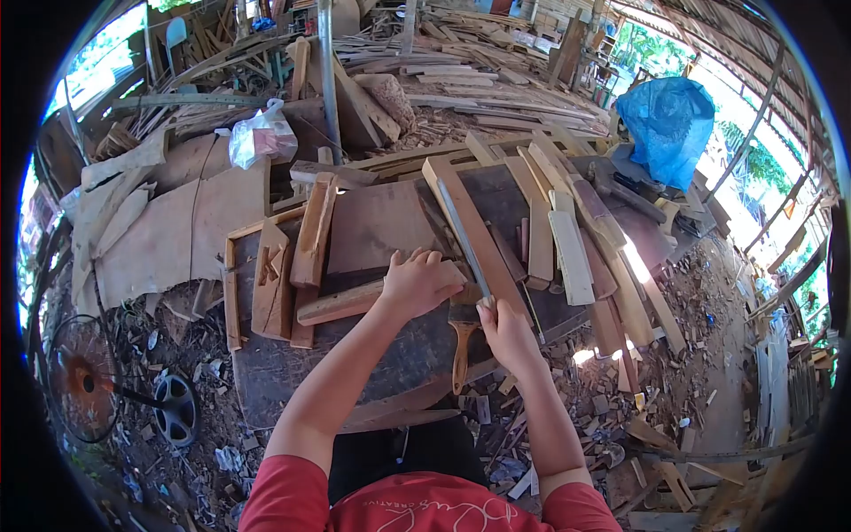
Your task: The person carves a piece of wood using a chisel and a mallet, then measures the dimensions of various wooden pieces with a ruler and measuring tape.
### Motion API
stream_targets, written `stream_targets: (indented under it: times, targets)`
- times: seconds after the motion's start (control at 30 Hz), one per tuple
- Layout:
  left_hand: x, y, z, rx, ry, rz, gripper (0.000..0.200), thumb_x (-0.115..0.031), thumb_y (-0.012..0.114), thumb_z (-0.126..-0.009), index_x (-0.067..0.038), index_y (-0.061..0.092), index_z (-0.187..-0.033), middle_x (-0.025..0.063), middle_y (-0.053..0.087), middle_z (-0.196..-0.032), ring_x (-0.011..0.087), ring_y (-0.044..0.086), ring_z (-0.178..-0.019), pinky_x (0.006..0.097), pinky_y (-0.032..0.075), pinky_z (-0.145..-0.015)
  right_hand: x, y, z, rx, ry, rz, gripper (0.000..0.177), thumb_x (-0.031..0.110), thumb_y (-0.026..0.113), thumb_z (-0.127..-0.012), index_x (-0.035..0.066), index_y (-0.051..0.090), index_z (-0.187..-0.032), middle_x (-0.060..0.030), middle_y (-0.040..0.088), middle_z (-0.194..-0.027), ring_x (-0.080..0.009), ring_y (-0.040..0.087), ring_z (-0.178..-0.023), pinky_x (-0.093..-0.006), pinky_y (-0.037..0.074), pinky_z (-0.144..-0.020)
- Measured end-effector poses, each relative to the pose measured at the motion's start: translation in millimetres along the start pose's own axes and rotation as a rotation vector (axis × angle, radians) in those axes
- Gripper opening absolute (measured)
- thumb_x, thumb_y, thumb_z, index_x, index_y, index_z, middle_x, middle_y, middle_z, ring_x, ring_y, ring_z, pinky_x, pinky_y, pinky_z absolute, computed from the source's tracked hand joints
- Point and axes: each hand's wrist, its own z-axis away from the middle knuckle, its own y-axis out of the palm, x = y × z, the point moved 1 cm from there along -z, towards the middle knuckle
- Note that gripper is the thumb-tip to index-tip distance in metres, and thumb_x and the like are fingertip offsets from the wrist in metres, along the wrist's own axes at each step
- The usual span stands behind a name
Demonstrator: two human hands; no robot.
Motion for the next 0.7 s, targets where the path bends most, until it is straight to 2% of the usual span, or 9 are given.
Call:
stream_targets:
  times: [0.1,0.17,0.2,0.27,0.37,0.7]
  targets:
    - [4.5,9.5,-3.0,-0.033,0.052,0.021,0.06,-0.052,0.056,-0.079,0.0,0.052,-0.109,0.014,0.056,-0.112,0.0261,0.046,-0.117,0.045,0.035,-0.095,-1.0,2.9,-10.2,0.001,0.001,0.065,0.036,0.035,0.043,-0.092,-0.001,0.048,-0.086,-0.0244,0.059,-0.072,-0.0431,0.057,-0.073,-0.0506,0.045,-0.062]
    - [6.8,11.5,-5.4,-0.166,0.099,-0.025,0.062,-0.049,0.056,-0.08,0.003,0.051,-0.113,0.0154,0.056,-0.112,0.027,0.047,-0.116,0.0416,0.037,-0.094,-1.8,5.1,-16.8,0.001,0.01,0.095,0.036,0.035,0.042,-0.092,0.0,0.048,-0.085,-0.024,0.059,-0.072,-0.0425,0.058,-0.073,-0.0505,0.045,-0.063]
    - [7.4,11.5,-6.6,-0.165,0.1,-0.024,0.062,-0.049,0.056,-0.08,0.003,0.051,-0.113,0.0154,0.056,-0.112,0.027,0.047,-0.116,0.0416,0.037,-0.094,-2.5,6.4,-20.3,-0.014,-0.004,0.119,0.034,0.033,0.043,-0.092,0.0,0.048,-0.085,-0.0233,0.059,-0.071,-0.0417,0.058,-0.072,-0.0501,0.045,-0.062]
    - [8.2,10.0,-8.4,-0.105,0.077,0.043,0.066,-0.046,0.058,-0.078,0.006,0.049,-0.116,0.0198,0.055,-0.115,0.0298,0.045,-0.118,0.0412,0.038,-0.095,-2.4,7.4,-26.9,-0.03,-0.017,0.144,0.032,0.032,0.044,-0.091,0.001,0.048,-0.084,-0.0227,0.059,-0.07,-0.0409,0.059,-0.072,-0.0498,0.046,-0.062]
    - [6.2,6.6,-6.3,-0.09,0.068,0.044,0.066,-0.044,0.059,-0.078,0.008,0.047,-0.118,0.0214,0.053,-0.116,0.0307,0.044,-0.119,0.0401,0.037,-0.097,-1.0,8.6,-35.9,0.0,-0.054,0.184,0.029,0.029,0.045,-0.09,0.001,0.049,-0.084,-0.0217,0.06,-0.07,-0.0399,0.06,-0.071,-0.0494,0.046,-0.062]
    - [13.7,4.9,-11.0,0.053,0.023,0.19,0.067,-0.037,0.062,-0.075,0.008,0.044,-0.121,0.0221,0.049,-0.123,0.0316,0.04,-0.123,0.0368,0.035,-0.1,3.3,20.0,-45.7,0.011,-0.048,0.213,0.029,0.029,0.044,-0.089,0.001,0.05,-0.084,-0.021,0.061,-0.07,-0.0393,0.06,-0.071,-0.0487,0.047,-0.064]
